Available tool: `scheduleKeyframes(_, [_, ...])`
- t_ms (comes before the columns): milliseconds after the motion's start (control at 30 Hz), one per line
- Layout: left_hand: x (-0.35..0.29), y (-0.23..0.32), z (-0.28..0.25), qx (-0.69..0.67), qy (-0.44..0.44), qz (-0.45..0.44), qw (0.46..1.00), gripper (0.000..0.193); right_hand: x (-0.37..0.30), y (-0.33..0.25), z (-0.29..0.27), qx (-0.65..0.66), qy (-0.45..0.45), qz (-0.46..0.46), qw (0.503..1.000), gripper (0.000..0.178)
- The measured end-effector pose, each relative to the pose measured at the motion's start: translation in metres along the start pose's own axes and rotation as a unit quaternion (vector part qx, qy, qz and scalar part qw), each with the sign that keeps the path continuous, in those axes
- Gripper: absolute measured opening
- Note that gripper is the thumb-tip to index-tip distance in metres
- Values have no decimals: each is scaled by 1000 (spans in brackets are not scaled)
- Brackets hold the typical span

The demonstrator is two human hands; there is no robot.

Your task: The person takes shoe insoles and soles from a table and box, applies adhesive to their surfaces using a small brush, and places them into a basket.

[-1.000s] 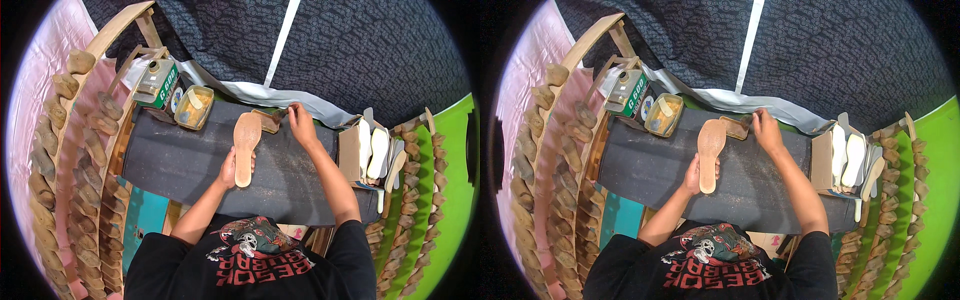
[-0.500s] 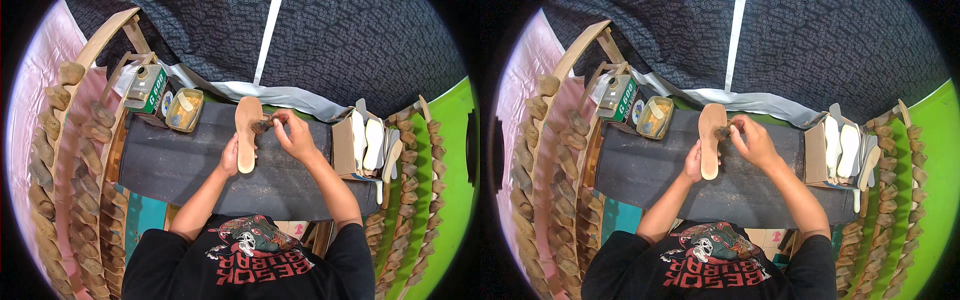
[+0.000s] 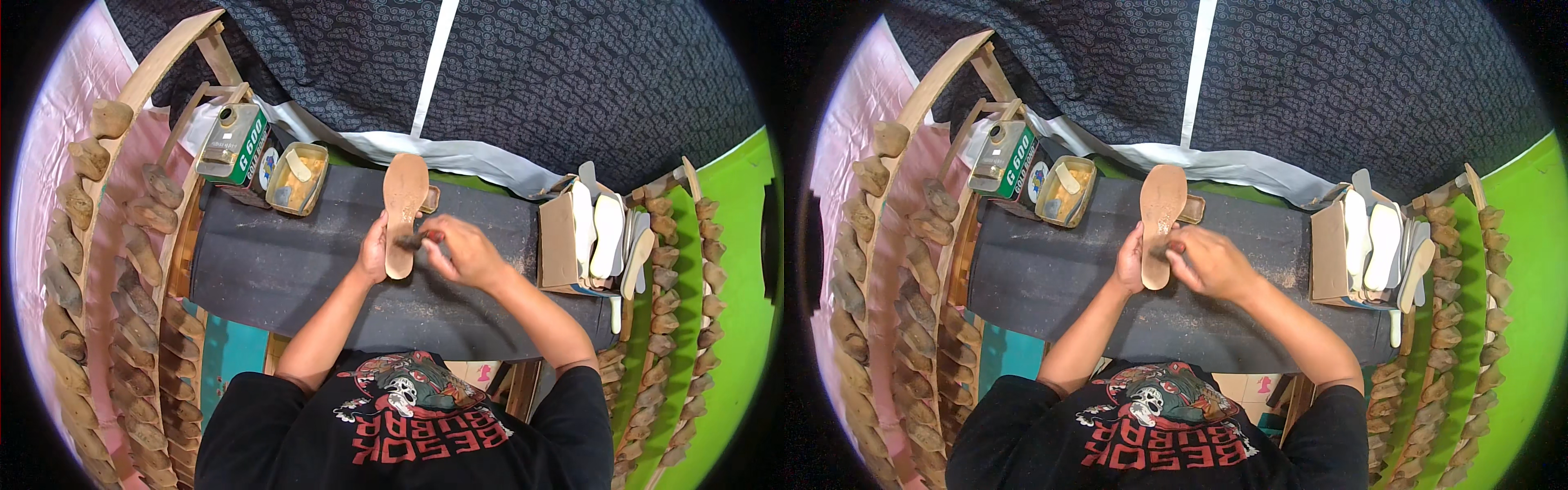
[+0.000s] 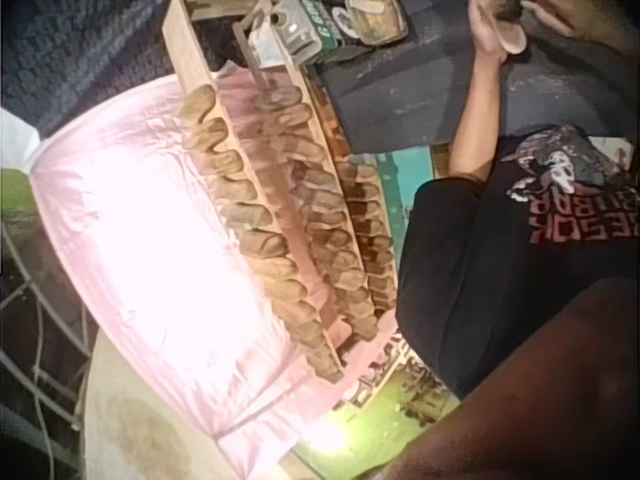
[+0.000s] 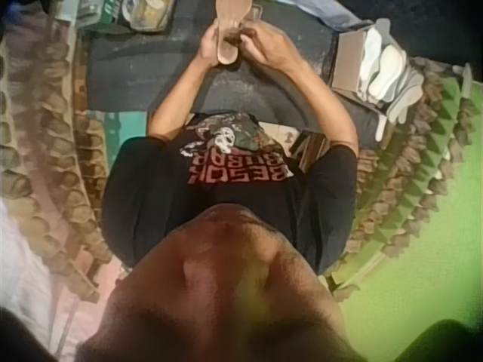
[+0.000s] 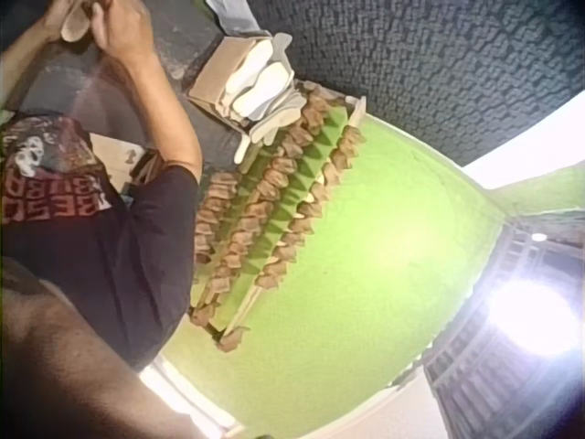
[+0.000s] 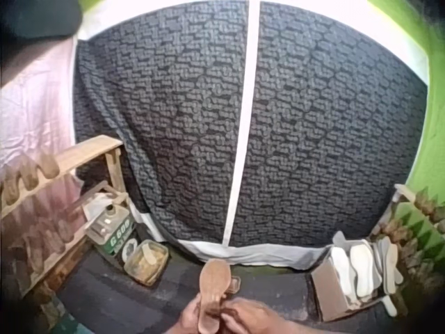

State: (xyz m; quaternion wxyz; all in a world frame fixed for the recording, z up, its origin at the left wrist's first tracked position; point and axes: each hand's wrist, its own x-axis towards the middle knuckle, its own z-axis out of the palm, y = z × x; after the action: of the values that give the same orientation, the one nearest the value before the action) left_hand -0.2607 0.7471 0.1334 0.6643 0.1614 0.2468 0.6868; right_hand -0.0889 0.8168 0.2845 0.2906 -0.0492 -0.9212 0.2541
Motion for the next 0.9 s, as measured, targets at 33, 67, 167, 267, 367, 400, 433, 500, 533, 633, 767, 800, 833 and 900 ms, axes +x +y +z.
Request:
scheduleKeyframes(33, [-1, -2, -1, 0, 16, -7, 1000, 59, 4, 5, -3, -19, 18, 12, 1000, 23])
scheduleKeyframes(67, [-3, -4, -2, -1, 31, -14, 999, 58, 7, 9, -6, -39, 36, 25, 998, 21])
scheduleKeyframes(167, [-4, -2, -11, -6, -49, -32, 998, 56, 17, 15, -14, -69, 54, 4, 996, 22])
scheduleKeyframes(267, [-4, -1, -1, -10, -23, -28, 999, 56, 13, 8, -10, -83, 34, -19, 996, 25])
scheduleKeyframes(367, [-5, 9, 15, -9, 18, -6, 1000, 58, 5, -9, 2, -43, -18, -73, 996, 30])
scheduleKeyframes(400, [-5, 12, 17, -1, 21, 15, 1000, 60, 1, -14, 6, -11, -46, -78, 996, 30])
scheduleKeyframes(433, [-4, 11, 6, 11, -35, 18, 999, 65, -3, -16, 8, 6, -74, -75, 994, 29])
scheduleKeyframes(500, [-5, 13, 12, 12, -29, 16, 999, 67, -3, -14, 7, 13, -71, -60, 996, 29])
scheduleKeyframes(533, [-6, 13, 16, 14, -22, 14, 1000, 69, -3, -12, 6, 21, -68, -44, 996, 28])
scheduleKeyframes(633, [-12, 15, 34, -1, 14, -29, 999, 77, 6, 3, -4, -34, 4, -2, 999, 27])
scheduleKeyframes(767, [-10, 7, 16, 23, -50, -32, 998, 83, 25, 19, -14, -73, 59, -34, 995, 32])
scheduleKeyframes(800, [-11, 5, 15, 26, -57, -34, 997, 84, 26, 18, -14, -72, 59, -34, 995, 32])
scheduleKeyframes(833, [-12, 5, 14, 31, -57, -37, 997, 85, 27, 16, -14, -71, 55, -38, 995, 33])
scheduleKeyframes(900, [-13, 6, 16, 24, -39, -35, 998, 85, 27, 14, -13, -68, 49, -42, 996, 34])
